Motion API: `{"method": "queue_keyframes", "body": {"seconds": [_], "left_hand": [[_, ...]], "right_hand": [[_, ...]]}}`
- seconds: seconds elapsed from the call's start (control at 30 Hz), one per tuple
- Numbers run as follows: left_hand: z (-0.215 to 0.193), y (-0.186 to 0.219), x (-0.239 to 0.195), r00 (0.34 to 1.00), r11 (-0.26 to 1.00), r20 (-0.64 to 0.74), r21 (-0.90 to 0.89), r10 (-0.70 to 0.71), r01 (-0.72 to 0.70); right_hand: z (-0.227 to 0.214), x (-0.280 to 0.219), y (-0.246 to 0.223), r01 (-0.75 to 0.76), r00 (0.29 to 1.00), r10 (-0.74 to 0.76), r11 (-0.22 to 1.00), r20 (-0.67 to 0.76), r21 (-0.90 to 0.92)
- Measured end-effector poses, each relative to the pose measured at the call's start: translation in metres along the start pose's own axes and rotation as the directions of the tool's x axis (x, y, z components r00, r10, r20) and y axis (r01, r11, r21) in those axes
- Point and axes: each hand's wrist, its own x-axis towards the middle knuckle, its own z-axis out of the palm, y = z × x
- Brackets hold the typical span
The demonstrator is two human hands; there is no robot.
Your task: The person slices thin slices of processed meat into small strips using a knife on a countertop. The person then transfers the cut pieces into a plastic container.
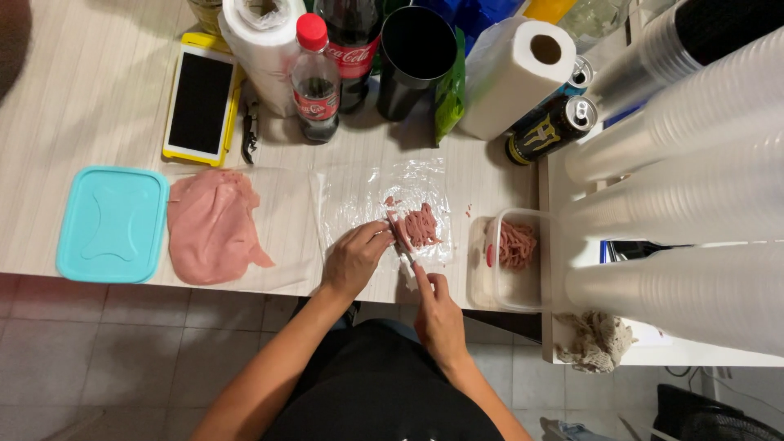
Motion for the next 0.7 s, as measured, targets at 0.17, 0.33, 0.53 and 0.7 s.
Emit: {"method": "queue_keyframes", "body": {"seconds": [0.17, 0.33, 0.53, 0.7], "left_hand": [[0.029, -0.019, -0.018, 0.998, 0.996, -0.034, 0.078, 0.05, -0.048], [0.023, -0.012, -0.011, 0.998, 0.996, -0.048, 0.088, 0.032, -0.028], [0.019, -0.009, -0.006, 0.998, 0.995, -0.049, 0.096, 0.027, -0.022], [0.024, -0.012, -0.01, 0.998, 0.996, -0.049, 0.083, 0.033, -0.029]], "right_hand": [[-0.001, 0.019, -0.009, 0.048, 0.991, -0.063, 0.991, -0.119, -0.123], [0.022, 0.029, 0.002, 0.005, 0.994, -0.01, 0.999, -0.108, -0.047], [0.0, 0.007, 0.006, -0.052, 0.998, 0.055, 0.981, -0.012, 0.186], [-0.027, -0.008, 0.006, -0.051, 0.994, 0.052, 0.999, -0.099, 0.012]]}}
